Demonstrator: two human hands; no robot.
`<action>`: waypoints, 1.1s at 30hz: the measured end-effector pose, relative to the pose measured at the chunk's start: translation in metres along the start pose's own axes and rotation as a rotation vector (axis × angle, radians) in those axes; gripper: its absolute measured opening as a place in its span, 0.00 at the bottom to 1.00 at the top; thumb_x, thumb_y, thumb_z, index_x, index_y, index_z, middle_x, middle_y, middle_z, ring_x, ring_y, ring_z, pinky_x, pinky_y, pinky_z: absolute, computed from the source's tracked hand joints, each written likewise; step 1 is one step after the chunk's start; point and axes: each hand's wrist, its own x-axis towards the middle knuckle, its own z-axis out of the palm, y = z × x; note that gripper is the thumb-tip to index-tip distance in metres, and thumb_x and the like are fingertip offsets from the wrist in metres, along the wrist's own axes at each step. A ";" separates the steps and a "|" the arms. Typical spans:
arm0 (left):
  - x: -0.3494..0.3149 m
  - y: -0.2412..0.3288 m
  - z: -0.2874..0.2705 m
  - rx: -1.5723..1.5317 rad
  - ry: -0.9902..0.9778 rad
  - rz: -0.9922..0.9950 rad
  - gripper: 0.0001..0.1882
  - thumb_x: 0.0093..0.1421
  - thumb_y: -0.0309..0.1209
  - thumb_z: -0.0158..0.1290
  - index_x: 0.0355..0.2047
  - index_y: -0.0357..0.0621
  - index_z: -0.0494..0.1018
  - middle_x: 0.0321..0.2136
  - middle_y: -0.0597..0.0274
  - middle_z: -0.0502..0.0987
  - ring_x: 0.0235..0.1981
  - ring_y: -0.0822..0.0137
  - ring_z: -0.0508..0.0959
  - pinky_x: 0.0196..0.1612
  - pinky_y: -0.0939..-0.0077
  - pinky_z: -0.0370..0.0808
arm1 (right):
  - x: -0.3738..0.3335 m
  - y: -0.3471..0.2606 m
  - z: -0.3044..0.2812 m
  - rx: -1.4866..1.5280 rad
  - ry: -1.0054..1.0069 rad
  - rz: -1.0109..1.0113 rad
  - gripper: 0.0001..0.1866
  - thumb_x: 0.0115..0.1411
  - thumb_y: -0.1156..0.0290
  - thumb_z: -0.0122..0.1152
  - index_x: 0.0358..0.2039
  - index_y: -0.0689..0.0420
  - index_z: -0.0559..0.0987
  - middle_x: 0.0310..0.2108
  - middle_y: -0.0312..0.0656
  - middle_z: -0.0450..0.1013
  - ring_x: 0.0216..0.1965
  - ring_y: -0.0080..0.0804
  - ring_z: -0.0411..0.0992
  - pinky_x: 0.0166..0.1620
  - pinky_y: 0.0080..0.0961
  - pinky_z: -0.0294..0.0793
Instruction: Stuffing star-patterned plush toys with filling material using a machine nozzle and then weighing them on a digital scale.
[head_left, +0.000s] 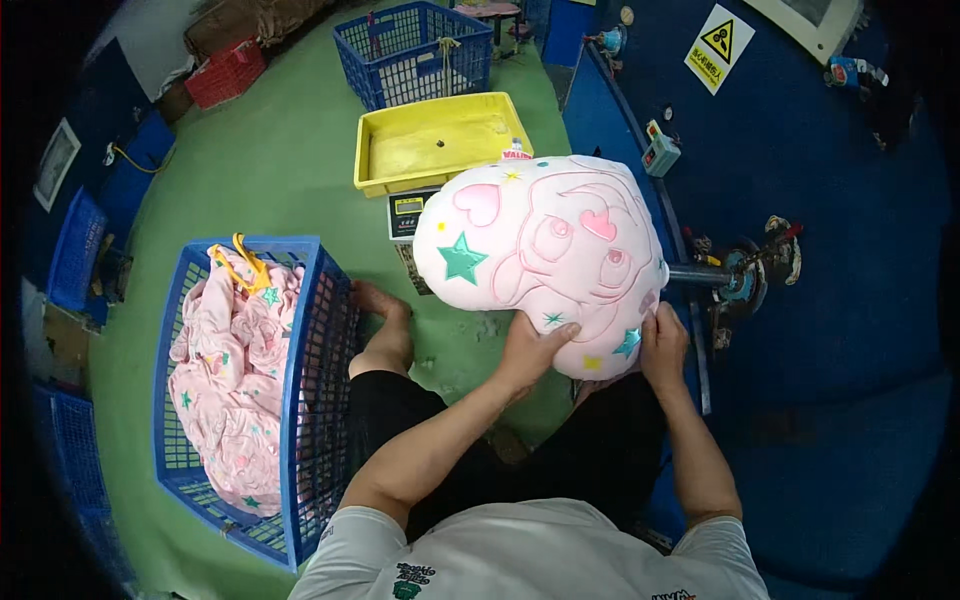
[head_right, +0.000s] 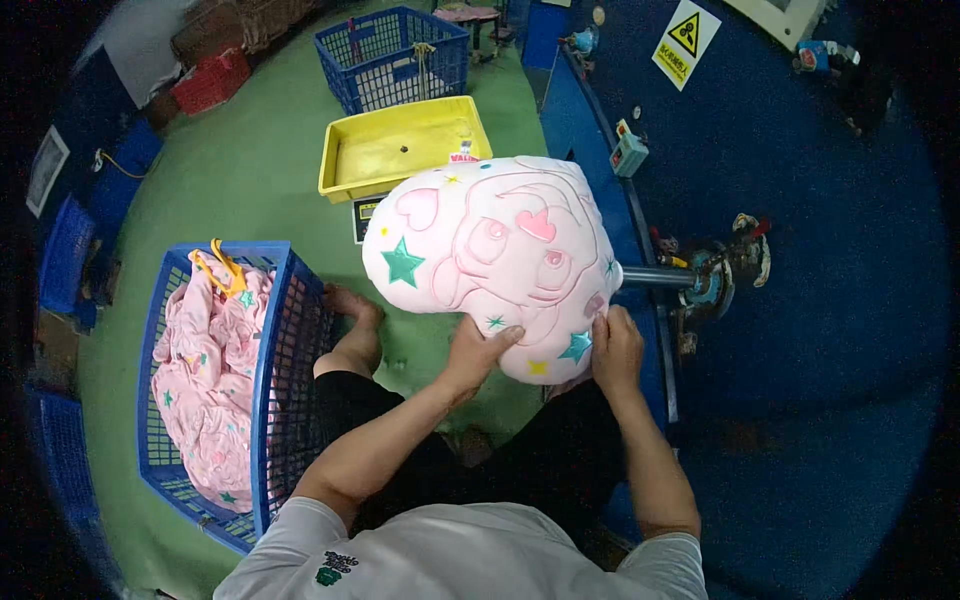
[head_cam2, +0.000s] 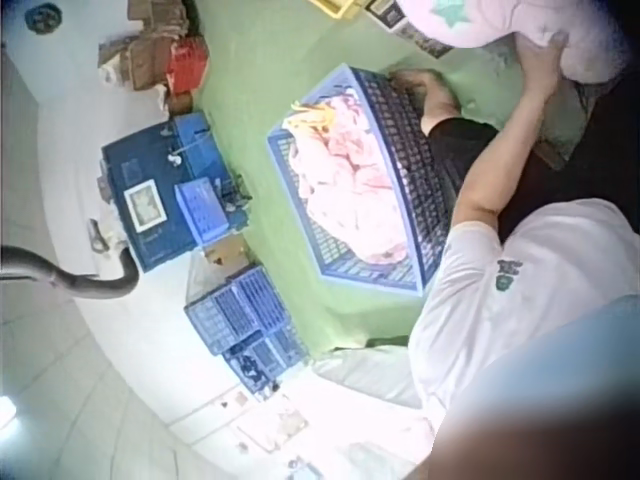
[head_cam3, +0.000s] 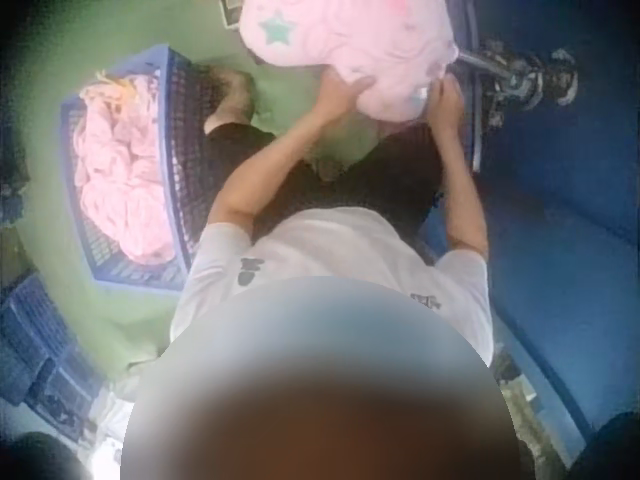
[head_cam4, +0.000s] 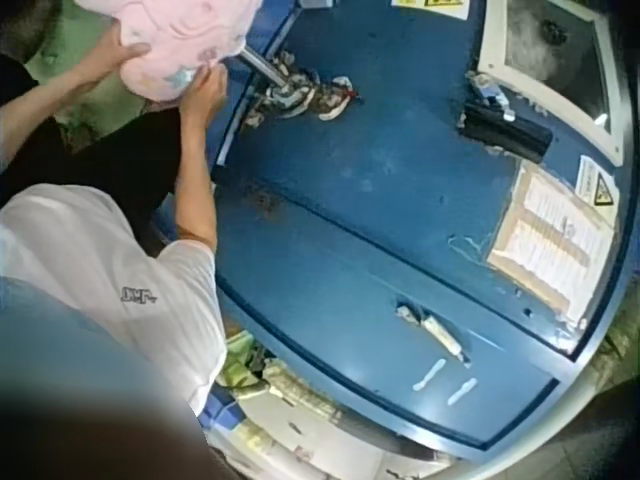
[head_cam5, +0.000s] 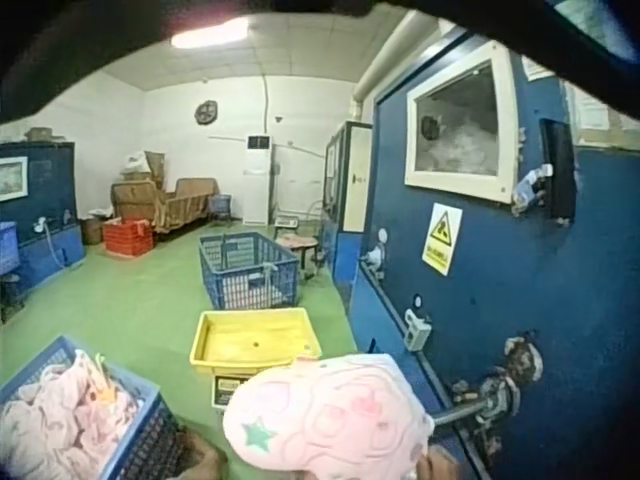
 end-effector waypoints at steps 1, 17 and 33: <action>-0.001 0.002 -0.008 -0.016 0.002 -0.022 0.29 0.58 0.28 0.63 0.56 0.30 0.66 0.46 0.47 0.78 0.42 0.62 0.79 0.47 0.71 0.77 | 0.000 -0.007 0.003 0.029 -0.028 0.016 0.07 0.64 0.73 0.54 0.29 0.60 0.70 0.26 0.48 0.68 0.26 0.46 0.66 0.32 0.43 0.65; 0.001 0.063 -0.177 -0.318 0.279 -0.004 0.23 0.67 0.31 0.54 0.58 0.29 0.67 0.45 0.47 0.78 0.42 0.63 0.79 0.42 0.76 0.79 | 0.051 -0.175 0.071 0.084 -0.033 -0.572 0.11 0.58 0.75 0.62 0.23 0.57 0.69 0.21 0.40 0.65 0.19 0.36 0.62 0.24 0.31 0.64; 0.083 0.070 -0.167 0.075 0.194 0.051 0.33 0.67 0.36 0.55 0.68 0.38 0.59 0.45 0.50 0.77 0.39 0.66 0.78 0.42 0.75 0.77 | 0.256 -0.117 0.170 0.086 -0.044 -0.218 0.18 0.67 0.56 0.52 0.30 0.57 0.77 0.25 0.50 0.76 0.25 0.52 0.71 0.31 0.48 0.69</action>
